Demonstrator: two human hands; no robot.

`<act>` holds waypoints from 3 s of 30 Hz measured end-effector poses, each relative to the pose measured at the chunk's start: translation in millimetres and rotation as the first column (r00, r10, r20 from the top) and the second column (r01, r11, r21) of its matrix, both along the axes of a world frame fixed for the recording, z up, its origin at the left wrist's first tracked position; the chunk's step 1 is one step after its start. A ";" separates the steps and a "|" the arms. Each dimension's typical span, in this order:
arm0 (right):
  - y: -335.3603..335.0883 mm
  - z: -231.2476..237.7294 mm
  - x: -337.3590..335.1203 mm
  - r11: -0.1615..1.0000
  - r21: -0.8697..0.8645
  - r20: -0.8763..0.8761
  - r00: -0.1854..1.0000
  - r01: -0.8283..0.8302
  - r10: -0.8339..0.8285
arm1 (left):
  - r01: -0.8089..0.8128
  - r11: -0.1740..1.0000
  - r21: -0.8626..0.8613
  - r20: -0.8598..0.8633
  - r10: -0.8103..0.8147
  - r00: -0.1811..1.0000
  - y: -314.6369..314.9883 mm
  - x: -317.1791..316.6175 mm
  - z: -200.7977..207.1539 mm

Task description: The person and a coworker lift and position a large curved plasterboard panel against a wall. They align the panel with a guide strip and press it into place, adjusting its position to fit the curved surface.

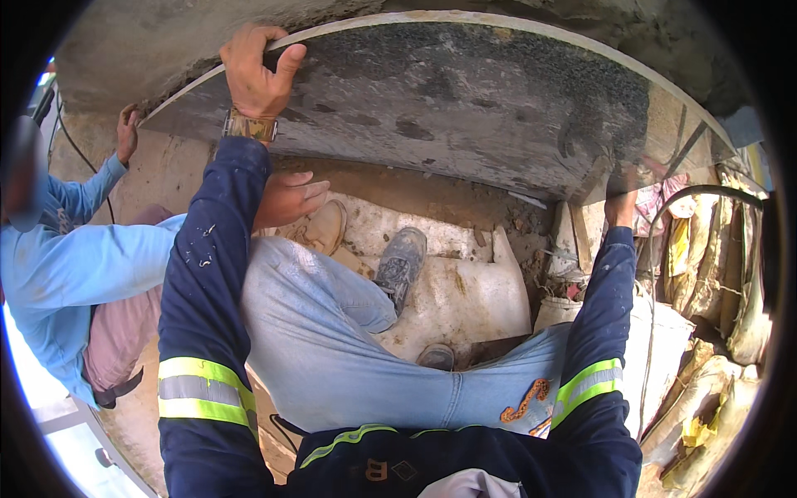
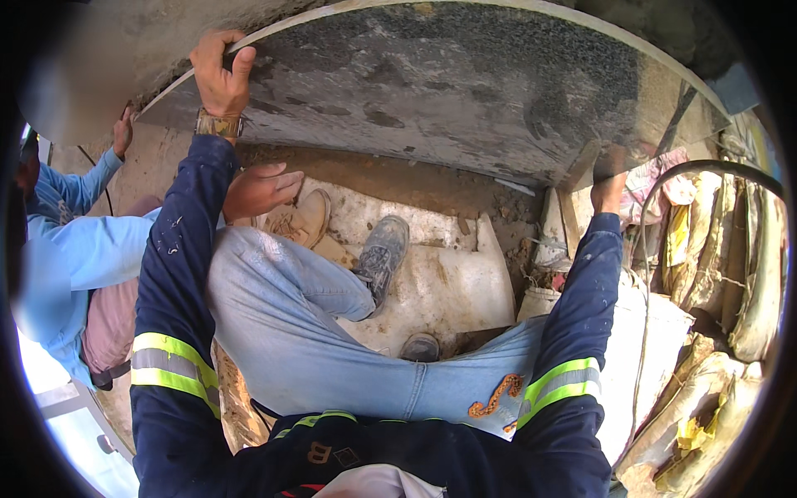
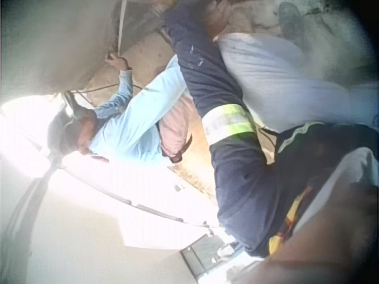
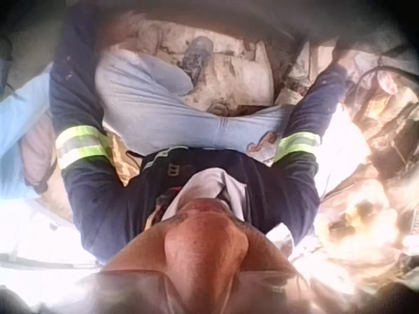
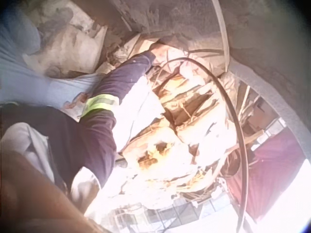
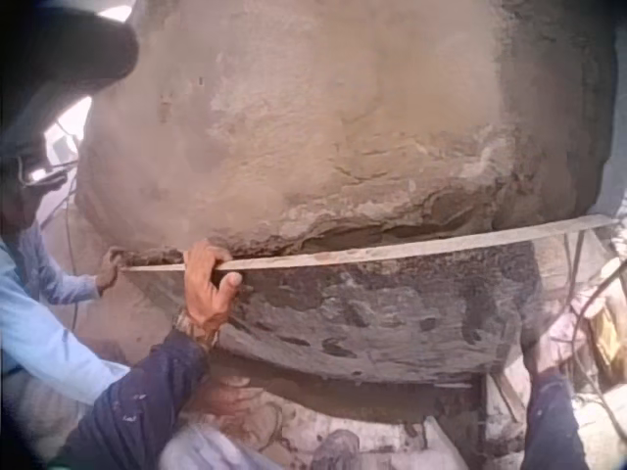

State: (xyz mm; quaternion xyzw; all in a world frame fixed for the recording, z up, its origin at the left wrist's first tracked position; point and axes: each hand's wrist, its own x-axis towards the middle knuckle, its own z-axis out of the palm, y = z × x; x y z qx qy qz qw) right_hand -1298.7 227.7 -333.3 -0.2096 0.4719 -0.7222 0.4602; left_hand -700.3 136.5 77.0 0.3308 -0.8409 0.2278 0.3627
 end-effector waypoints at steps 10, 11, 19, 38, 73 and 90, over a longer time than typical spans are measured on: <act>8.6 52.5 -23.1 0.985 0.163 0.066 0.995 0.060 -0.072 | 0.033 0.998 0.061 -0.033 -0.031 0.999 10.8 -84.6 -6.2; 4.3 65.9 -13.3 0.977 0.203 0.076 0.994 0.060 -0.077 | 0.011 0.999 0.048 0.030 -0.013 0.999 15.8 -88.5 1.5; -10.5 63.8 6.1 0.989 0.085 0.026 0.992 -0.122 0.120 | -0.034 0.992 0.121 0.039 0.029 0.999 4.6 -78.1 -2.5; -5.6 89.0 25.4 0.983 -0.058 0.053 0.983 -0.174 0.177 | -0.153 0.988 0.031 0.098 0.149 0.984 8.2 -66.9 -17.2; 11.3 7.1 43.5 0.977 0.214 -0.377 0.921 -0.012 0.094 | -0.201 0.980 -0.002 0.026 0.201 0.979 -9.7 -89.1 4.5; 42.7 -30.9 -51.7 0.705 0.232 -0.237 0.663 -0.671 0.710 | -0.168 0.983 0.072 -0.002 0.169 0.986 21.6 -123.0 8.6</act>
